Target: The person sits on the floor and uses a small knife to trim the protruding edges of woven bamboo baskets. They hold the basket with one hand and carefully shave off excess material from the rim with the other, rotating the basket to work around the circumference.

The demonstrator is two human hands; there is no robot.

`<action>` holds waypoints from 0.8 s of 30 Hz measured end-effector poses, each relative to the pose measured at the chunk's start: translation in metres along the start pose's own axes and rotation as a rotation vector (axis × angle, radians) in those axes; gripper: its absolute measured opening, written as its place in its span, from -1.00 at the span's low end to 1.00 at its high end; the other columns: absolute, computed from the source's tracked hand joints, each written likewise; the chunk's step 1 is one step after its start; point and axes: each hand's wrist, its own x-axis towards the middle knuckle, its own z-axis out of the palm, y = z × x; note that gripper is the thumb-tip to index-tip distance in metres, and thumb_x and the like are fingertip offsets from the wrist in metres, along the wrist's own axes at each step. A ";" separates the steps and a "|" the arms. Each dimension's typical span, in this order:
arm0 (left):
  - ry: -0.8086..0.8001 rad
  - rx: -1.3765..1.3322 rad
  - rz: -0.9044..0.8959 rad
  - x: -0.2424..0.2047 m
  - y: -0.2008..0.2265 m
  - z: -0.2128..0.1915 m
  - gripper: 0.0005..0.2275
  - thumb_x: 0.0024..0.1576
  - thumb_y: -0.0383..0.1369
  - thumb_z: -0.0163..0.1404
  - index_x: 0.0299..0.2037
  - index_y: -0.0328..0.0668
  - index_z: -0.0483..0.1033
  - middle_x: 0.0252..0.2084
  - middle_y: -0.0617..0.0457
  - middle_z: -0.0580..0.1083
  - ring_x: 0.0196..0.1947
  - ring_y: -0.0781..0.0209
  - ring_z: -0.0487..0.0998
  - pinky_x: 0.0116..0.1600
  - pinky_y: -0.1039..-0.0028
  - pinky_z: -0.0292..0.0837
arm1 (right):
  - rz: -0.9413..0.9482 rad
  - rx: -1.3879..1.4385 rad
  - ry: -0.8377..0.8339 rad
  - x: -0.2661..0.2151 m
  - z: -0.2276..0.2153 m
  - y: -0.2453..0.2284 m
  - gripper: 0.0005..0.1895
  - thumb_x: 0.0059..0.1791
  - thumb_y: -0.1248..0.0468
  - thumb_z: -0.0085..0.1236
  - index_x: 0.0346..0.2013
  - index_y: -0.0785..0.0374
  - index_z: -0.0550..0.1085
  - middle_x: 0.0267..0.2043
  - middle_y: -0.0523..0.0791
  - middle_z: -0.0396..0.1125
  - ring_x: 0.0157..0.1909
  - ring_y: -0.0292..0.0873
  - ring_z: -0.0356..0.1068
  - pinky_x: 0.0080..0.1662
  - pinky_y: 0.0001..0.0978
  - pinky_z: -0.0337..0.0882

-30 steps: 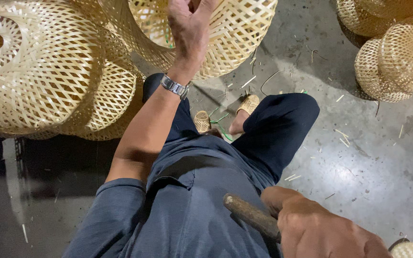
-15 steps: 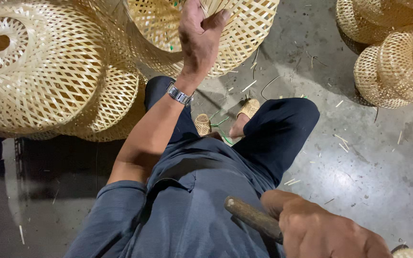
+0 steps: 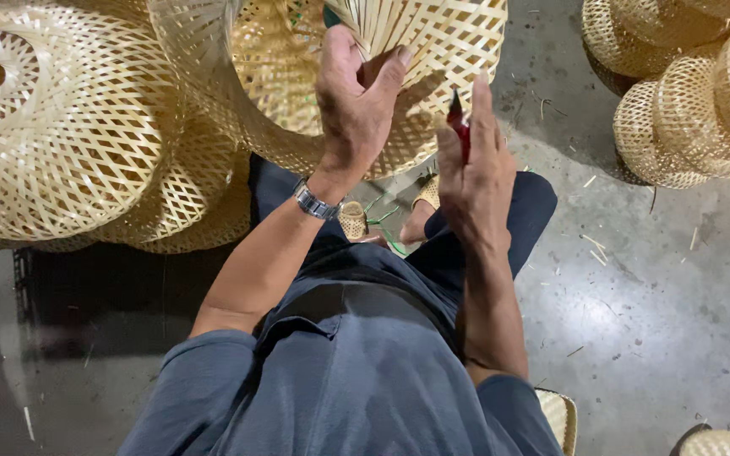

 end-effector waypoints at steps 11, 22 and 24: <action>-0.025 -0.003 0.068 -0.011 0.000 0.005 -0.72 0.35 -0.47 0.09 0.14 -0.42 0.29 0.10 -0.21 0.54 0.09 0.18 0.62 0.19 0.42 0.66 | 0.007 -0.021 -0.029 0.014 0.009 0.008 -0.32 0.27 0.19 0.11 0.59 0.07 -0.01 -0.03 0.07 0.46 -0.25 -0.04 0.51 -0.23 -0.17 0.44; -0.017 0.141 0.054 -0.009 -0.002 0.000 -0.75 0.30 -0.48 0.12 0.06 -0.38 0.32 -0.01 -0.20 0.59 -0.04 0.20 0.67 0.05 0.44 0.71 | -0.110 -0.243 -0.047 0.005 0.018 0.030 -0.49 0.28 0.20 0.01 0.52 0.01 0.14 -0.20 0.01 0.41 -0.21 -0.12 0.41 -0.22 -0.22 0.44; -0.010 0.196 0.065 -0.005 -0.002 -0.004 -0.78 0.29 -0.46 0.14 -0.02 -0.35 0.33 -0.07 -0.18 0.60 -0.09 0.24 0.68 -0.01 0.46 0.71 | -0.178 -0.194 0.040 -0.002 0.027 0.053 -0.54 0.31 0.19 -0.03 0.51 0.02 0.18 -0.19 -0.02 0.43 -0.19 -0.16 0.41 -0.24 -0.29 0.45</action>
